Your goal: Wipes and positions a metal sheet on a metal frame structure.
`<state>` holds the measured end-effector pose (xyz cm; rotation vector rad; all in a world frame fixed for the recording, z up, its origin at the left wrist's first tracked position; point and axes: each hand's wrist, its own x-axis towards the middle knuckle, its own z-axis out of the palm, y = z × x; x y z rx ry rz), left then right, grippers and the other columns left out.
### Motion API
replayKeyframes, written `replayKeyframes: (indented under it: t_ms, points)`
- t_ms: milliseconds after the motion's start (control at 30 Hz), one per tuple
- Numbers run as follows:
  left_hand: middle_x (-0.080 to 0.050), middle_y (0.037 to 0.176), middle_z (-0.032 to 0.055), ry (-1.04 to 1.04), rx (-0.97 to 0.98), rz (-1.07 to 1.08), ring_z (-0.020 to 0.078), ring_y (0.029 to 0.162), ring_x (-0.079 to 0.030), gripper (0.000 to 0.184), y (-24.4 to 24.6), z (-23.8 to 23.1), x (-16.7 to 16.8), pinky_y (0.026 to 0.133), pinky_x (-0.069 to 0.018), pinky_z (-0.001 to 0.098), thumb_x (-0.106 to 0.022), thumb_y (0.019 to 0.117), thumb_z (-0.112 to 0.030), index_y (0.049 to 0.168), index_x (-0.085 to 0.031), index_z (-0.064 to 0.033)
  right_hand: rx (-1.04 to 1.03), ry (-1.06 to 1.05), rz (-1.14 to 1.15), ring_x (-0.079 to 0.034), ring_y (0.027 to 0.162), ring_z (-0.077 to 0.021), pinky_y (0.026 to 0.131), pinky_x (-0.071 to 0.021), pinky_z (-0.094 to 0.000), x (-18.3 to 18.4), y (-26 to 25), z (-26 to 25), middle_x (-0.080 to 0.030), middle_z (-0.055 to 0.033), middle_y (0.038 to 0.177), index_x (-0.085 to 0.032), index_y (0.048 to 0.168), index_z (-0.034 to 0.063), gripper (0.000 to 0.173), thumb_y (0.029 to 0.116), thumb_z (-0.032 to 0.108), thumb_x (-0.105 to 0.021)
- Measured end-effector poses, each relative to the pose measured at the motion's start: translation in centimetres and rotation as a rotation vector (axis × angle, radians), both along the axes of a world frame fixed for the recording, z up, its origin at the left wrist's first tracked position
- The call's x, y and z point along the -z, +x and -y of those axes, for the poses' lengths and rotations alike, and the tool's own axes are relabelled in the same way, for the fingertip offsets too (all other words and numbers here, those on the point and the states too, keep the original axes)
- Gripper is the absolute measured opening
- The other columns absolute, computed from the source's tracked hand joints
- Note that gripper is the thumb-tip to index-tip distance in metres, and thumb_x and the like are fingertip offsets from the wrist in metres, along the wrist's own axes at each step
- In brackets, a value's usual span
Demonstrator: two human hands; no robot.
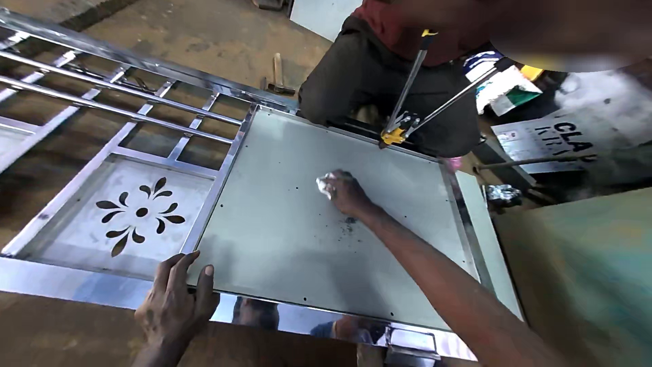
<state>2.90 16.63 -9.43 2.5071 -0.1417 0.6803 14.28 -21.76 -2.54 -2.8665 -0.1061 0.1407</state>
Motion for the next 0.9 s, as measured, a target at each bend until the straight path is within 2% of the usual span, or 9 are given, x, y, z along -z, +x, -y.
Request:
replayKeyframes:
  t_ms: [100, 200, 300, 400, 500, 633, 700, 767, 900]
  points:
    - [-0.071, 0.103, 0.0189, -0.006, -0.005, 0.009, 0.0313, 0.079, -0.07, 0.055, 0.0, 0.0, 0.0, 0.057, -0.051, 0.0455, -0.04, 0.1011, -0.047, 0.11, -0.071, -0.0037, -0.139, 0.049, -0.173, -0.062, 0.119, -0.0335, 0.105, -0.0488, -0.0506, -2.0, -3.7, -1.1, -0.066, -0.0162, 0.127, -0.075, 0.123, 0.0108, 0.028, 0.0988, 0.009, -0.063]
    - [-0.071, 0.104, 0.0193, -0.003, 0.001, 0.002, 0.0312, 0.079, -0.07, 0.055, -0.1, 0.0, 0.1, 0.057, -0.0519, 0.0456, -0.04, 0.1016, -0.047, 0.112, -0.071, -0.0035, -0.039, 0.093, -0.176, -0.063, 0.118, -0.0377, 0.105, -0.0481, -0.0528, -4.6, 0.1, -1.3, -0.064, -0.0237, 0.128, -0.072, 0.123, 0.0033, 0.027, 0.1001, 0.01, -0.062]
    - [-0.071, 0.105, 0.0186, 0.003, 0.002, -0.023, 0.031, 0.077, -0.07, 0.054, -0.1, 0.0, 0.0, 0.055, -0.0515, 0.0465, -0.04, 0.1009, -0.047, 0.112, -0.071, -0.0038, -0.005, 0.188, 0.034, -0.06, 0.122, -0.0388, 0.106, -0.0479, -0.0517, -3.2, 6.1, -2.5, -0.06, -0.026, 0.133, -0.073, 0.125, 0.0062, 0.028, 0.1002, 0.013, -0.063]
    - [-0.071, 0.106, 0.017, 0.007, 0.007, -0.035, 0.031, 0.078, -0.07, 0.054, 0.1, -0.2, -0.2, 0.056, -0.0528, 0.0461, -0.04, 0.1002, -0.047, 0.112, -0.072, -0.005, -0.084, 0.162, -0.002, -0.052, 0.131, -0.0408, 0.109, -0.0419, -0.0587, 0.1, 8.4, -5.3, -0.057, -0.0224, 0.141, -0.073, 0.128, 0.0133, 0.03, 0.1011, 0.017, -0.06]
    - [-0.071, 0.107, 0.0176, 0.016, 0.007, -0.03, 0.0309, 0.077, -0.07, 0.055, 0.0, -0.3, 0.0, 0.055, -0.0525, 0.0468, -0.04, 0.1002, -0.048, 0.113, -0.072, -0.0051, -0.345, 0.12, 0.042, -0.056, 0.128, -0.0375, 0.109, -0.0439, -0.0559, 1.2, 4.4, -6.6, -0.064, -0.0186, 0.134, -0.076, 0.121, 0.0123, 0.027, 0.0982, 0.012, -0.062]
    - [-0.071, 0.107, 0.0187, 0.001, -0.007, -0.028, 0.0334, 0.078, -0.07, 0.056, 0.0, -0.1, -0.1, 0.056, -0.052, 0.0479, -0.04, 0.0999, -0.048, 0.112, -0.072, -0.0045, -0.66, 0.088, 0.016, -0.06, 0.124, -0.0318, 0.105, -0.0494, -0.05, 0.8, -3.4, -3.4, -0.068, -0.0118, 0.128, -0.079, 0.114, 0.0155, 0.026, 0.0934, 0.006, -0.066]
    - [-0.071, 0.106, 0.0187, -0.002, -0.015, -0.029, 0.0335, 0.076, -0.07, 0.055, 0.0, 0.1, -0.3, 0.056, -0.0517, 0.0482, -0.04, 0.0997, -0.048, 0.111, -0.072, -0.0047, -0.665, 0.084, -0.131, -0.06, 0.122, -0.0312, 0.104, -0.049, -0.049, -1.0, -5.0, -2.0, -0.068, -0.0112, 0.127, -0.08, 0.111, 0.0148, 0.03, 0.0897, 0.0, -0.066]
    - [-0.071, 0.107, 0.0188, 0.001, -0.015, -0.036, 0.0336, 0.078, -0.07, 0.055, -0.1, 0.2, -0.3, 0.057, -0.0517, 0.0485, -0.04, 0.1002, -0.047, 0.112, -0.072, -0.0045, -0.595, 0.101, -0.203, -0.062, 0.121, -0.0334, 0.105, -0.049, -0.0494, -3.3, -3.8, -1.8, -0.068, -0.016, 0.126, -0.079, 0.112, 0.0099, 0.026, 0.0929, -0.001, -0.065]
    - [-0.071, 0.108, 0.0192, 0.014, 0.002, -0.042, 0.0347, 0.08, -0.07, 0.054, 0.0, 0.0, -0.1, 0.057, -0.0518, 0.0501, -0.04, 0.0998, -0.046, 0.113, -0.072, -0.0044, -0.412, 0.145, -0.075, -0.062, 0.118, -0.0357, 0.106, -0.0471, -0.0497, -4.4, 2.5, -4.0, -0.067, -0.0204, 0.124, -0.077, 0.117, 0.007, 0.024, 0.0976, 0.006, -0.064]
